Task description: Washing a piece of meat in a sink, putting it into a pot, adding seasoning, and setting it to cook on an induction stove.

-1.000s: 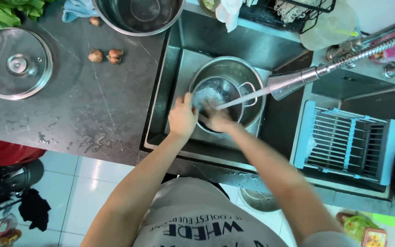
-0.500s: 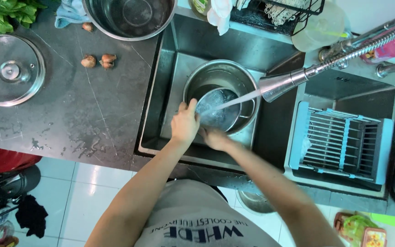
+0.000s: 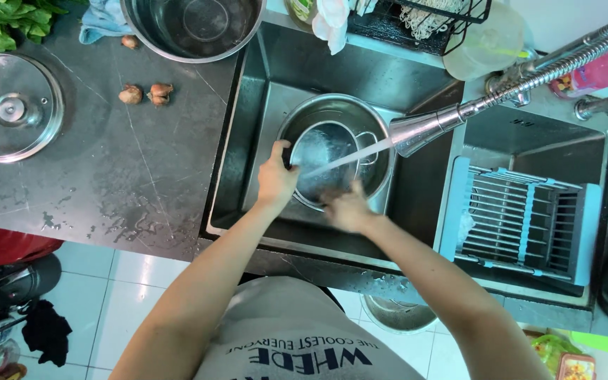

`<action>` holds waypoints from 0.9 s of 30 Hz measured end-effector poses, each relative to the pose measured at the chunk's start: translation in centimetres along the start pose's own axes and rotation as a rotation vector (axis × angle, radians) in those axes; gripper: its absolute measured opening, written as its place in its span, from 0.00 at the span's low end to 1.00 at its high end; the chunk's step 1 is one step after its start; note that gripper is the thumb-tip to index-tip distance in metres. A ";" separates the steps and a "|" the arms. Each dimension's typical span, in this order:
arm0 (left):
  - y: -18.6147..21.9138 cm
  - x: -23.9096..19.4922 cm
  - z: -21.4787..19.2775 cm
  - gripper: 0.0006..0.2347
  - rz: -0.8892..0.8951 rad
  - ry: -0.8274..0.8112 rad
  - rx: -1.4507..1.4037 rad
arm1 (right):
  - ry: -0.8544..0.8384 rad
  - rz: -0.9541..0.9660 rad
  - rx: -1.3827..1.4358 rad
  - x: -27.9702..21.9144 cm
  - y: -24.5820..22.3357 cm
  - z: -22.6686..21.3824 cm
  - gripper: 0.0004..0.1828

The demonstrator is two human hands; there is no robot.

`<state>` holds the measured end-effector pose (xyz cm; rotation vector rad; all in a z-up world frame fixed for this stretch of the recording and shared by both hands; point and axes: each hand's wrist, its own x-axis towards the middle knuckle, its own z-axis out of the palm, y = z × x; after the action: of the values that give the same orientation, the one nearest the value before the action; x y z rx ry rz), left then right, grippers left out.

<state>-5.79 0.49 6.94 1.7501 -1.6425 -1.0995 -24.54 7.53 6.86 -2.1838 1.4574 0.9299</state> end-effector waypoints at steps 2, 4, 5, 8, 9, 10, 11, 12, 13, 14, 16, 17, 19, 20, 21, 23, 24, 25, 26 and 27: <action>0.3 0.1 -0.7 0.22 -0.053 -0.011 0.017 | -0.095 -0.057 0.403 2.1 -1.6 1.8 0.35; -0.7 0.6 -0.5 0.22 -0.020 0.020 -0.015 | -0.066 -0.054 0.561 4.3 -1.7 0.9 0.41; -1.3 0.5 -0.3 0.22 0.004 0.041 -0.051 | -0.051 -0.048 0.721 5.1 -1.8 0.7 0.49; -0.6 0.2 -1.0 0.21 -0.075 -0.003 -0.033 | -0.067 -0.135 0.987 5.9 -0.6 -2.9 0.67; -1.4 0.4 -0.7 0.21 -0.074 0.005 -0.030 | -0.063 -0.143 0.984 5.9 -0.7 -3.7 0.67; -2.3 0.6 -0.5 0.21 -0.036 0.051 -0.055 | -0.019 -0.193 1.105 5.9 -0.8 -4.4 0.71; -3.2 0.8 -0.3 0.21 0.004 0.095 -0.079 | 0.025 -0.243 1.227 5.9 -0.9 -5.2 0.75; -3.0 1.1 -1.2 0.21 0.005 0.102 -0.074 | 0.027 -0.251 1.226 6.4 -1.2 -5.5 0.75; -2.9 1.0 -1.7 0.20 -0.087 0.094 -0.101 | 0.074 -0.285 1.466 6.6 -1.4 -5.6 0.69; -2.8 0.9 -2.2 0.19 -0.179 0.086 -0.128 | 0.121 -0.316 1.706 6.9 -1.6 -5.5 0.63; -6.6 1.0 -0.8 0.18 -0.128 0.102 -0.210 | 0.180 -0.253 1.676 12.4 -3.1 -2.4 0.52; -8.6 0.7 -0.3 0.17 -0.074 0.103 -0.289 | 0.243 -0.176 1.655 14.9 -4.2 -0.7 0.42; -4.9 -0.5 -2.5 0.17 -0.223 0.066 -0.350 | 0.269 -0.154 1.495 15.2 -6.0 0.9 0.39; -2.9 -1.0 -3.4 0.17 -0.371 0.026 -0.416 | 0.294 -0.128 1.329 15.4 -6.6 1.7 0.36; -2.2 -0.9 -4.0 0.17 -0.365 0.031 -0.418 | 0.299 -0.133 1.324 14.3 -6.0 1.9 0.36; -1.2 -1.5 -5.7 0.19 -0.465 -0.027 -0.294 | 0.009 -0.244 1.317 11.9 -5.6 2.5 0.39; -1.9 -2.1 -6.2 0.19 -0.469 -0.025 -0.291 | 0.006 -0.248 1.319 7.9 -5.5 -0.4 0.39; -2.3 -2.2 -6.4 0.19 -0.468 -0.049 -0.311 | -0.112 -0.246 1.231 4.2 -4.7 -3.5 0.38; -2.7 -2.3 -6.5 0.21 -0.466 -0.073 -0.331 | -0.227 -0.240 1.140 0.5 -4.0 -6.5 0.37; -2.2 -2.2 -6.8 0.21 -0.460 -0.073 -0.334 | -0.222 -0.238 1.137 -0.1 -3.2 -5.6 0.37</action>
<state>1.13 1.83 9.43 1.9182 -1.0307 -1.5558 -19.83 5.50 10.79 -1.2922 1.1322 0.1313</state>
